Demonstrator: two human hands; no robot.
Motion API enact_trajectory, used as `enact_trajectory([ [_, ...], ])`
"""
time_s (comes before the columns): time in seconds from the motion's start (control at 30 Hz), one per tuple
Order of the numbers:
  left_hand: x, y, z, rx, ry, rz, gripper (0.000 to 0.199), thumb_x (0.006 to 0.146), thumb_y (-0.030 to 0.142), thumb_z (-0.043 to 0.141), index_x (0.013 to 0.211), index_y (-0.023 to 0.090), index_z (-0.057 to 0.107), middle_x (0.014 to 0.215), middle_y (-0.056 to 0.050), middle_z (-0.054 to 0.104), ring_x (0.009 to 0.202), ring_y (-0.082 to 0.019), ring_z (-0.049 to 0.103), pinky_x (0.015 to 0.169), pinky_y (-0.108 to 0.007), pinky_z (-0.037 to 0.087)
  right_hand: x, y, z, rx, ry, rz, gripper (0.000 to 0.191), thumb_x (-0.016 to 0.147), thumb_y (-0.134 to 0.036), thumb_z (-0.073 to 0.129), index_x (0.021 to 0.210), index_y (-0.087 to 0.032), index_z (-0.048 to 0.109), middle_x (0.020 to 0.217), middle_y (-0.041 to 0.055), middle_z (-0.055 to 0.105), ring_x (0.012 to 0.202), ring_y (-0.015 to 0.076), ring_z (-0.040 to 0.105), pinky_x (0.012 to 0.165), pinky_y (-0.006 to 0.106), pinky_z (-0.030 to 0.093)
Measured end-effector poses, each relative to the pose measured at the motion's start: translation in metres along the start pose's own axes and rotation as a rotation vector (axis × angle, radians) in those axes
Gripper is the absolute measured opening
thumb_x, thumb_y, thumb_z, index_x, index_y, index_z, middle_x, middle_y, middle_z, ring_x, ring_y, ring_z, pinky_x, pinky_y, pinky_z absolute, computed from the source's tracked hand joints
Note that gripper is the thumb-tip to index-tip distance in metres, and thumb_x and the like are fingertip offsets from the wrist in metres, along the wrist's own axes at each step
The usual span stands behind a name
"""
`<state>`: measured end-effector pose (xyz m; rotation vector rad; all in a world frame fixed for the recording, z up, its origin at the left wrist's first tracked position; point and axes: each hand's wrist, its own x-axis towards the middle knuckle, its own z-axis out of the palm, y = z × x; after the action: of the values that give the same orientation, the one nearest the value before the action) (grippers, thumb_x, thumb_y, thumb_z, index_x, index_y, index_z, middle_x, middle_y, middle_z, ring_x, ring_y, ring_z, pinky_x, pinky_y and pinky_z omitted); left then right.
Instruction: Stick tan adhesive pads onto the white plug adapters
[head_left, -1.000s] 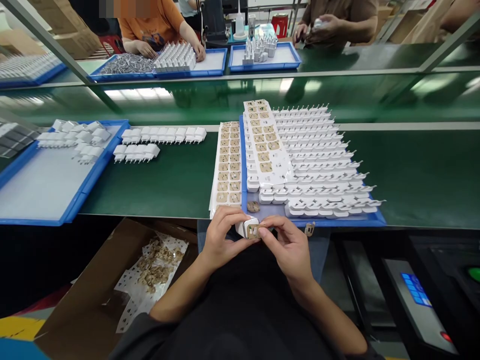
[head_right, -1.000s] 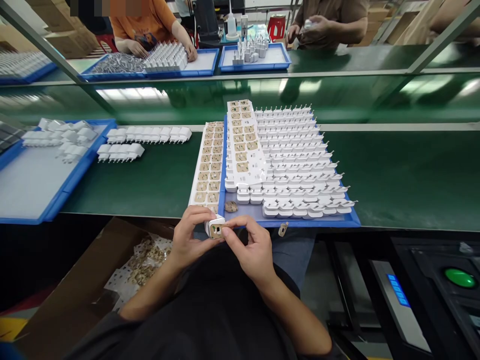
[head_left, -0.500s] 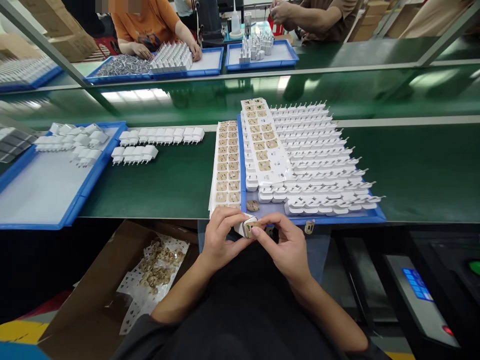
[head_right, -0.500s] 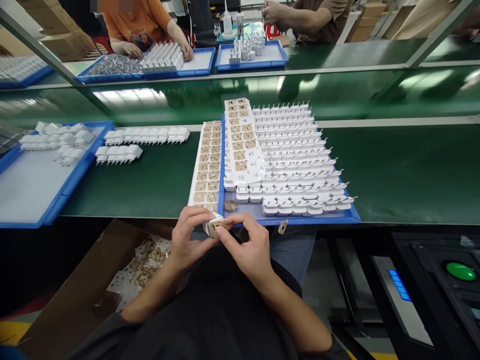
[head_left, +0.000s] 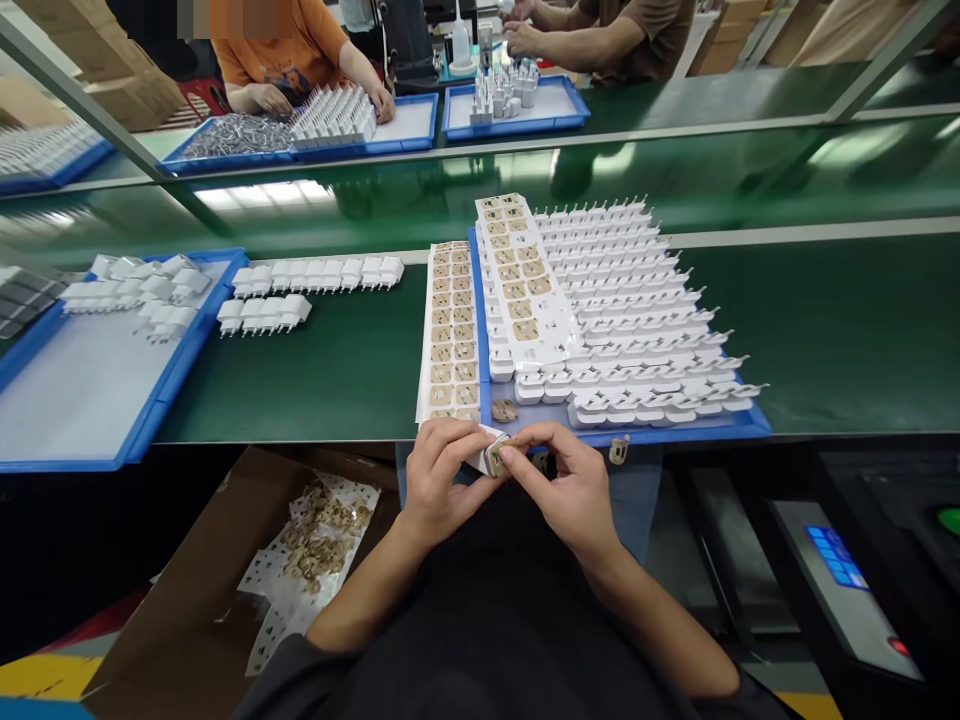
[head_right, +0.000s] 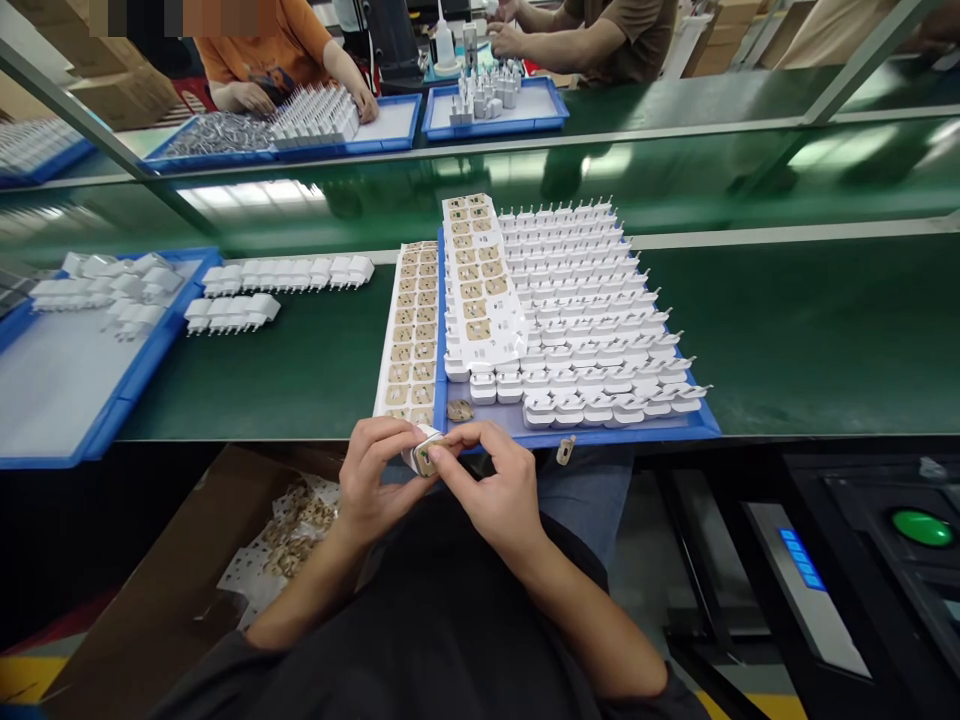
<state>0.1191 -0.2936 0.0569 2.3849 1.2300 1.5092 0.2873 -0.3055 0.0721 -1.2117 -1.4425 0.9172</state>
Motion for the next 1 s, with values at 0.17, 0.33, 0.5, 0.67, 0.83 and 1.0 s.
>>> enact_trajectory([
  [0.17,0.000,-0.001,0.000,0.023,0.006,0.023,0.037,0.081,0.021,0.079,0.112,0.023,0.061,0.097,-0.005,0.068,0.090,-0.021,0.065,0.082,-0.034,0.055,0.002,-0.003,0.001,-0.073,0.001,-0.033,0.005,0.090,-0.027,0.069,0.088,-0.023,0.066,0.081,0.0003,0.069,0.075,0.0163,0.065,0.076,0.032,0.053],
  [0.33,-0.002,-0.002,0.002,0.059,0.023,0.037,0.033,0.082,0.019,0.075,0.112,0.025,0.061,0.095,-0.004,0.069,0.090,-0.021,0.066,0.082,-0.035,0.056,0.007,-0.003,0.000,-0.188,0.001,-0.099,0.012,0.090,-0.031,0.068,0.085,-0.023,0.062,0.079,0.0012,0.066,0.077,0.0178,0.063,0.076,0.033,0.053],
  [0.5,-0.003,-0.003,0.003,0.045,0.029,0.003,0.027,0.086,0.021,0.071,0.111,0.024,0.060,0.095,-0.005,0.069,0.088,-0.021,0.066,0.080,-0.035,0.057,0.006,0.000,0.006,-0.109,-0.068,-0.064,0.022,0.084,-0.034,0.074,0.089,-0.023,0.056,0.084,0.0010,0.061,0.078,0.0168,0.062,0.074,0.031,0.057],
  [0.67,-0.011,-0.007,0.004,-0.059,0.059,-0.101,0.033,0.084,0.030,0.075,0.112,0.024,0.060,0.098,-0.005,0.067,0.089,-0.021,0.066,0.079,-0.034,0.056,-0.003,0.007,0.012,0.113,-0.136,0.071,0.051,0.075,-0.030,0.080,0.118,-0.026,0.051,0.103,0.0040,0.057,0.094,0.0183,0.062,0.067,0.025,0.062],
  [0.83,-0.015,-0.008,0.007,-0.125,0.103,-0.116,0.043,0.078,0.031,0.082,0.113,0.024,0.058,0.100,-0.004,0.065,0.090,-0.020,0.065,0.078,-0.035,0.055,-0.006,0.008,0.012,0.266,-0.245,0.098,0.049,0.083,-0.029,0.073,0.128,-0.031,0.053,0.129,0.0073,0.050,0.108,0.0194,0.057,0.071,0.023,0.060],
  [1.0,-0.014,-0.004,0.010,-0.145,0.138,-0.119,0.045,0.076,0.031,0.084,0.111,0.024,0.056,0.099,-0.004,0.064,0.088,-0.018,0.065,0.077,-0.033,0.055,-0.004,0.008,0.014,0.357,-0.250,0.073,0.042,0.084,-0.023,0.069,0.123,-0.031,0.056,0.130,0.0057,0.053,0.114,0.0192,0.055,0.079,0.024,0.056],
])
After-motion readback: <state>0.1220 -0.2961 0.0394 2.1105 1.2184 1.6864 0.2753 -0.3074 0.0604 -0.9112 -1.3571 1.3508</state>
